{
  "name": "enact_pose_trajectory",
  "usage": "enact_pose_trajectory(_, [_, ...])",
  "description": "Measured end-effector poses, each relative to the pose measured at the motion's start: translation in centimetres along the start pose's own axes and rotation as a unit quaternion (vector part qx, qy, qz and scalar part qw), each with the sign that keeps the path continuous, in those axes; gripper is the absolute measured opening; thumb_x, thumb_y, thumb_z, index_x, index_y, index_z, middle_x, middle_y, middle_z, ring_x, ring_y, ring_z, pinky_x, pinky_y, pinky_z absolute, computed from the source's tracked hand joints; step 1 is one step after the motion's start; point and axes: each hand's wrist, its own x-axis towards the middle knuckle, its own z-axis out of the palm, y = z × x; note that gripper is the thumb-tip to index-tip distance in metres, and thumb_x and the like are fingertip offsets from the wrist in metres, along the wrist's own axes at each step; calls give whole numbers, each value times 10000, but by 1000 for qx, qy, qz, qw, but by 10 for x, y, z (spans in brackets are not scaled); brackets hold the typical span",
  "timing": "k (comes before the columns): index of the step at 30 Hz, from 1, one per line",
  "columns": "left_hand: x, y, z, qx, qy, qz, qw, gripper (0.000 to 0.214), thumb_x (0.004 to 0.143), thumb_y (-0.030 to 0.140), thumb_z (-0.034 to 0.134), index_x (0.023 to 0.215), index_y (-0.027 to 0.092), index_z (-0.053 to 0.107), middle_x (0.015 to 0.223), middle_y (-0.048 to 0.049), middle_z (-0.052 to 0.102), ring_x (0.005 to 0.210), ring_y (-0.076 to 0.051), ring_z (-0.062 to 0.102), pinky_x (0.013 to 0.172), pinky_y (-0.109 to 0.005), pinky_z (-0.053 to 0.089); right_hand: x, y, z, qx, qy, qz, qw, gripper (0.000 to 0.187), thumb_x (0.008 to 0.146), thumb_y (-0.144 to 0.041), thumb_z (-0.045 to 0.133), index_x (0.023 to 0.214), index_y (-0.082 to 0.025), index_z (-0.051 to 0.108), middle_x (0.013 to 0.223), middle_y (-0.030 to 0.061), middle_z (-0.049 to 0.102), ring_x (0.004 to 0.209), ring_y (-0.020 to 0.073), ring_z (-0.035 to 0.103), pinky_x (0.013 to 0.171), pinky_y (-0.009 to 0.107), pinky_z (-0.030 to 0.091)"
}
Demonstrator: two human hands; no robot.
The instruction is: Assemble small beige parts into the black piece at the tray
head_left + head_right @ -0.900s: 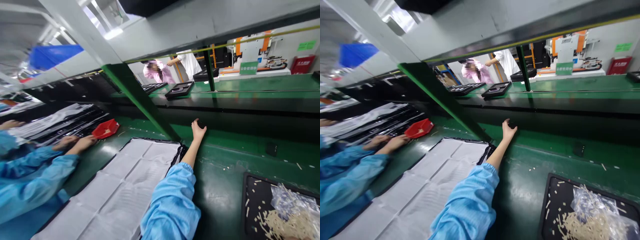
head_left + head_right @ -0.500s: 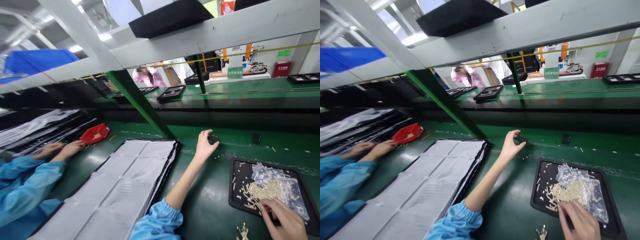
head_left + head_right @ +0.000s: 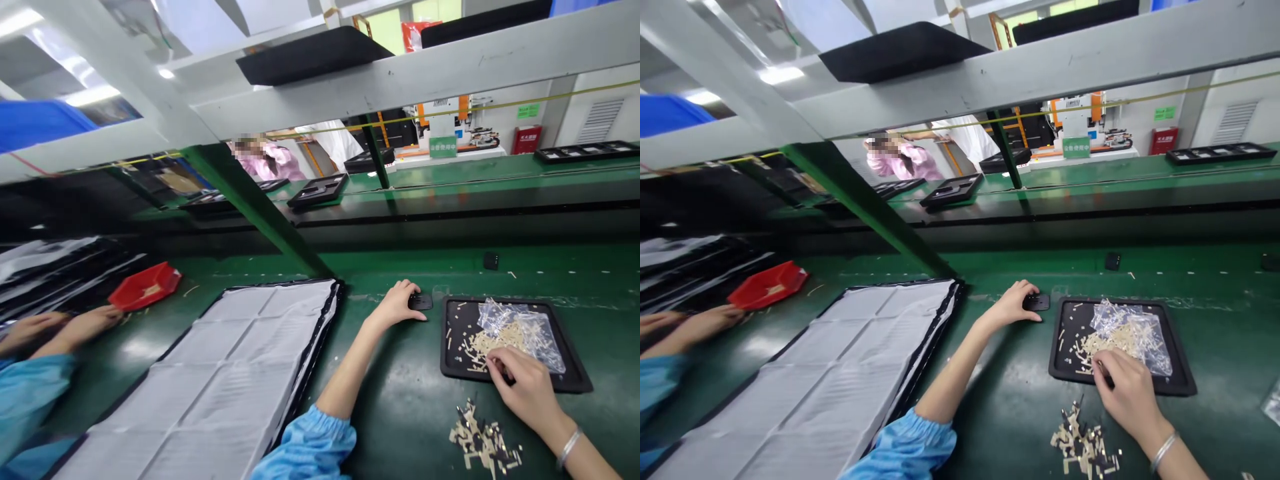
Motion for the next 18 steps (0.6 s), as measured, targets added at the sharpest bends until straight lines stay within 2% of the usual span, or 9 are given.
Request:
enact_pose_trajectory(4, [6, 1, 5, -65, 16, -5, 998, 341, 588, 256, 804, 818, 177, 564, 888, -26, 547, 908, -212, 485, 810, -309, 384, 0, 0, -1, -1, -10, 6, 1000, 130, 875, -128, 483, 804, -182, 577, 682, 14, 617, 561, 104, 556, 568, 225, 430])
enact_pose_trajectory(6, [10, 2, 7, -102, 27, -21, 994, 358, 523, 179, 818, 714, 171, 515, 778, -2, 526, 804, -190, 479, 733, -285, 373, 1, -1, -2, 2, -3, 6, 1000, 120, 866, -131, 498, 803, -186, 584, 670, 8, 613, 558, 103, 550, 563, 225, 425])
enact_pose_trajectory(8, [13, 4, 7, -146, 35, -36, 988, 347, 531, 143, 788, 659, 175, 467, 662, 28, 488, 683, -159, 453, 668, -268, 351, 2, -2, -3, 14, 11, 17, 1000, 106, 856, -143, 517, 797, -190, 591, 646, -1, 605, 535, 98, 532, 547, 222, 417])
enact_pose_trajectory(10, [14, 11, 7, -193, 56, -43, 979, 254, 629, 151, 698, 668, 179, 449, 617, 38, 470, 635, -142, 439, 656, -262, 342, 4, -2, -4, 38, 26, 61, 997, 98, 847, -172, 531, 772, -192, 592, 600, -14, 584, 486, 89, 494, 510, 220, 403])
enact_pose_trajectory(13, [10, 37, 14, -273, 92, -37, 957, 104, 778, 226, 529, 758, 184, 436, 698, 19, 527, 689, -137, 498, 690, -251, 368, 7, -1, -5, 108, 35, 185, 976, 117, 832, -248, 544, 737, -193, 581, 540, -24, 550, 433, 90, 446, 445, 223, 369])
enact_pose_trajectory(16, [0, 79, 34, -410, 72, -26, 909, 196, 819, 366, 492, 834, 183, 426, 788, -5, 596, 693, -125, 555, 675, -232, 409, 10, 1, -8, 211, 42, 300, 929, 151, 805, -319, 571, 729, -189, 567, 562, -6, 574, 487, 117, 511, 463, 231, 392])
enact_pose_trajectory(18, [-6, 107, 51, -582, 22, -28, 813, 333, 718, 415, 641, 836, 178, 440, 799, -12, 623, 665, -120, 568, 666, -232, 427, 12, 3, -9, 266, 60, 347, 898, 182, 781, -353, 604, 719, -188, 557, 578, 3, 586, 529, 131, 545, 496, 237, 417])
